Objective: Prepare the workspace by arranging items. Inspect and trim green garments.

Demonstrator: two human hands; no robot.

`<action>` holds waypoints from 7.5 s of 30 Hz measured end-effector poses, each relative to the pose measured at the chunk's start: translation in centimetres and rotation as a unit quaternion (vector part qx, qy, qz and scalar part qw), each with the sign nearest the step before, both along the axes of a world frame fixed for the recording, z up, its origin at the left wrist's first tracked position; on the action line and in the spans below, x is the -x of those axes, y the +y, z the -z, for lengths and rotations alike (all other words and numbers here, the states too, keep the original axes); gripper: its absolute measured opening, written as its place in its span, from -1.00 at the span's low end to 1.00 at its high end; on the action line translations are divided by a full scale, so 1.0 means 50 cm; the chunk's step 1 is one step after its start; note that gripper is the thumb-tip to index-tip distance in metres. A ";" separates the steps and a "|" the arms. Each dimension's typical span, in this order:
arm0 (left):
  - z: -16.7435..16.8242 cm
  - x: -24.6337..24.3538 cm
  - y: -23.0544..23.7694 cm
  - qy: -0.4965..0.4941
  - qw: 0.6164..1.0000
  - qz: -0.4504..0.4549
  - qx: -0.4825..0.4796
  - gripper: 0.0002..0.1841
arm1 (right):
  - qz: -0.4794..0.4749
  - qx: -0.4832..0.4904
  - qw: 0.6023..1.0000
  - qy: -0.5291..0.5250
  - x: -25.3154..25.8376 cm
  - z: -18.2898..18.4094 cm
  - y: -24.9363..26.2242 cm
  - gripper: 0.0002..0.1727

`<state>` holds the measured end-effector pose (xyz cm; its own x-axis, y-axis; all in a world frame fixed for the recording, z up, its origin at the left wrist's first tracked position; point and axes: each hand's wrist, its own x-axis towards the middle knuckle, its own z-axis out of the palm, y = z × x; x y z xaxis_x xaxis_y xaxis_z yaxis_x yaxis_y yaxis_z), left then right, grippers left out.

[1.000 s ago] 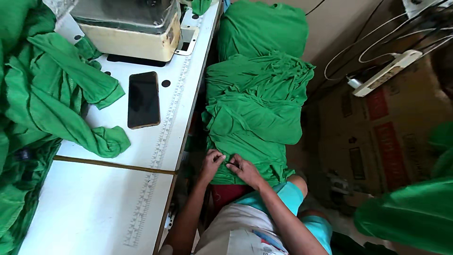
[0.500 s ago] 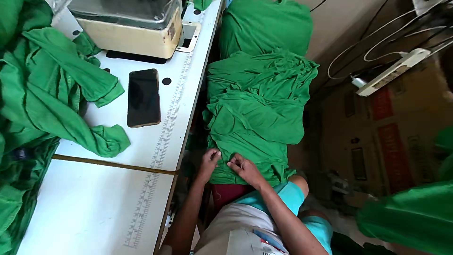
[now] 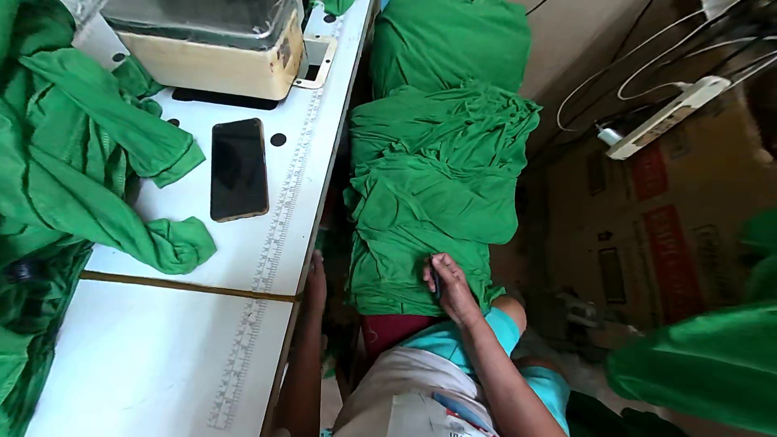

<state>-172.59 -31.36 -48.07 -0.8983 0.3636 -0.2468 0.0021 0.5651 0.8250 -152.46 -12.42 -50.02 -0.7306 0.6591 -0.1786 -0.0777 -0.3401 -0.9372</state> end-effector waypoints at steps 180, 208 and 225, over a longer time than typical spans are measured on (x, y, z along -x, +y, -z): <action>-0.007 -0.036 0.230 0.199 0.899 0.338 0.196 -0.71 | 0.099 -0.514 0.802 -0.289 -0.274 0.024 0.012 -0.77; -0.009 -0.215 0.233 -0.003 0.905 0.414 -0.096 -0.65 | 0.117 -0.056 0.980 -0.153 -0.128 -0.013 0.035 -0.59; 0.038 -0.193 0.239 -0.002 0.872 0.487 -0.042 -0.72 | -0.027 -0.013 0.978 -0.207 -0.143 0.008 0.044 -0.76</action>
